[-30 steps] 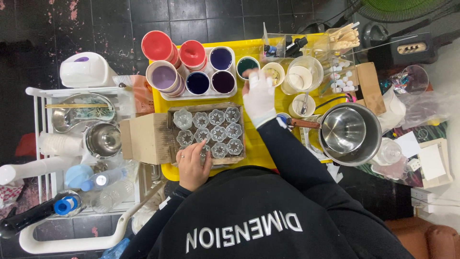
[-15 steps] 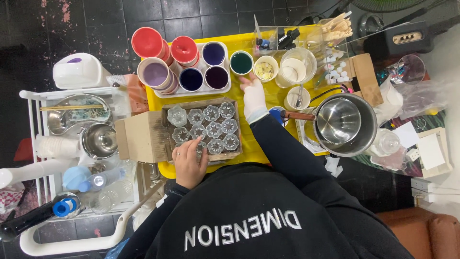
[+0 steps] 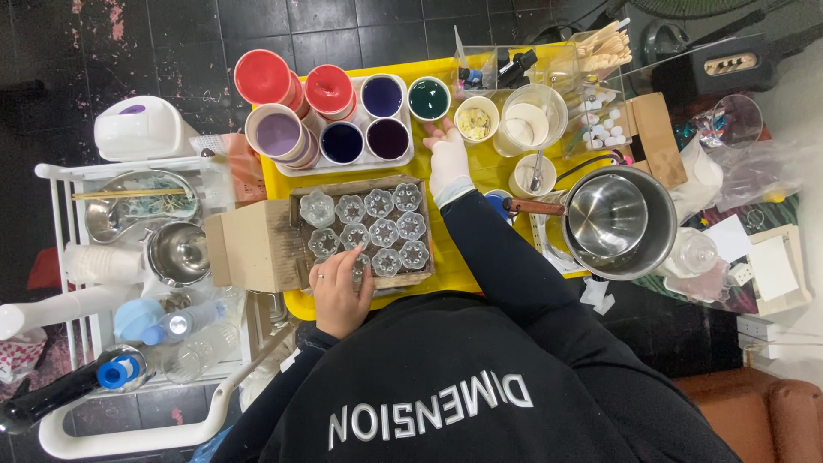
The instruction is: The person opens a large jar of white wax pellets and uses a metal scoop to transfer the pellets into a metal pot on the work table. They then stir the pellets in the pot while holding the pot steady with the other hand.
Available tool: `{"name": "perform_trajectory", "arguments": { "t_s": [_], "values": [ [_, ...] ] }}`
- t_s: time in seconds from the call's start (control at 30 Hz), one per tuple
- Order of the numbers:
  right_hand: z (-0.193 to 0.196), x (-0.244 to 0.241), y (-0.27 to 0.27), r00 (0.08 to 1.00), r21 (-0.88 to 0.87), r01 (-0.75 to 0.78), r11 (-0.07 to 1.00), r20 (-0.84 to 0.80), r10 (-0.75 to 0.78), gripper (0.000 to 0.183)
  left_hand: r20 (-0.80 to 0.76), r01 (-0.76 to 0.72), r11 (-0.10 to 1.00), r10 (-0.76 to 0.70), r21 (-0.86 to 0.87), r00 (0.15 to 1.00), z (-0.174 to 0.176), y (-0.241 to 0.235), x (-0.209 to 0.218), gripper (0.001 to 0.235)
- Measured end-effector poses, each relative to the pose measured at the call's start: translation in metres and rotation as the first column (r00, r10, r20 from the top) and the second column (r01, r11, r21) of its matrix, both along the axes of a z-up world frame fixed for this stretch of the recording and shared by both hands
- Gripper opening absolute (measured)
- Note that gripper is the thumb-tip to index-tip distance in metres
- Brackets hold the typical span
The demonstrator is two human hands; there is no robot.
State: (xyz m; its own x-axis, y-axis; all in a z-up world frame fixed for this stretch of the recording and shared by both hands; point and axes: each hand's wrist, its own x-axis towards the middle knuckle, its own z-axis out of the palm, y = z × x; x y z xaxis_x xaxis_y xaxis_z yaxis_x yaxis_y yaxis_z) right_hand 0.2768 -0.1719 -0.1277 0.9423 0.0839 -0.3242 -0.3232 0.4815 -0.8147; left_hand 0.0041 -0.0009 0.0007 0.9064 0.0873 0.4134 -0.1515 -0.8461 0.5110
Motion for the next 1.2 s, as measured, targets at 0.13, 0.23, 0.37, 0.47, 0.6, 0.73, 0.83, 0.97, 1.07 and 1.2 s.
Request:
{"name": "perform_trajectory", "arguments": {
  "t_s": [0.13,0.23,0.37,0.47,0.6,0.73,0.83,0.97,1.07,1.2],
  "values": [
    [-0.004,0.009,0.004,1.000,-0.045,0.001,0.999,-0.003,-0.001,0.082,-0.017,0.008,1.000,-0.008,-0.005,1.000,0.001,0.001,0.000,0.046],
    [-0.016,0.013,0.005,1.000,-0.091,0.019,0.996,0.018,-0.017,0.082,-0.011,0.012,1.000,-0.012,-0.005,1.000,0.002,0.001,0.000,0.046],
    [-0.015,0.005,0.006,1.000,-0.110,0.005,0.994,0.014,-0.003,0.080,-0.008,0.024,1.000,-0.024,-0.010,1.000,0.003,0.001,0.000,0.047],
    [0.018,-0.022,0.004,0.999,-0.227,-0.045,0.973,0.017,0.050,0.074,-0.043,0.033,0.999,-0.034,-0.015,0.999,0.006,0.002,0.000,0.047],
    [0.080,-0.084,-0.015,0.901,-0.579,-0.184,0.794,0.223,0.372,0.051,-0.116,-0.007,0.999,0.001,-0.048,0.993,0.027,-0.006,0.005,0.041],
    [0.159,-0.136,-0.058,0.825,-0.552,-0.382,0.741,0.157,0.543,0.044,-0.162,-0.025,0.998,0.015,-0.063,0.987,0.045,-0.015,0.014,0.036],
    [0.208,-0.162,-0.091,0.690,-0.701,-0.403,0.588,0.190,0.699,0.039,-0.109,0.048,0.996,-0.056,-0.077,0.992,0.059,-0.029,0.029,0.034],
    [0.201,-0.197,-0.141,0.683,-0.820,-0.450,0.354,-0.060,0.728,0.039,-0.090,0.337,0.916,-0.363,-0.215,0.928,0.075,-0.063,0.060,0.041],
    [0.188,-0.217,-0.168,0.760,-0.653,-0.421,0.629,0.124,0.638,0.035,-0.133,0.472,0.850,-0.509,-0.233,0.851,0.065,-0.095,0.091,0.055],
    [0.198,-0.237,-0.185,0.844,-0.569,-0.428,0.702,0.025,0.535,0.032,-0.155,0.574,0.818,-0.571,-0.030,0.806,0.016,-0.132,0.127,0.073]
  ]
}}
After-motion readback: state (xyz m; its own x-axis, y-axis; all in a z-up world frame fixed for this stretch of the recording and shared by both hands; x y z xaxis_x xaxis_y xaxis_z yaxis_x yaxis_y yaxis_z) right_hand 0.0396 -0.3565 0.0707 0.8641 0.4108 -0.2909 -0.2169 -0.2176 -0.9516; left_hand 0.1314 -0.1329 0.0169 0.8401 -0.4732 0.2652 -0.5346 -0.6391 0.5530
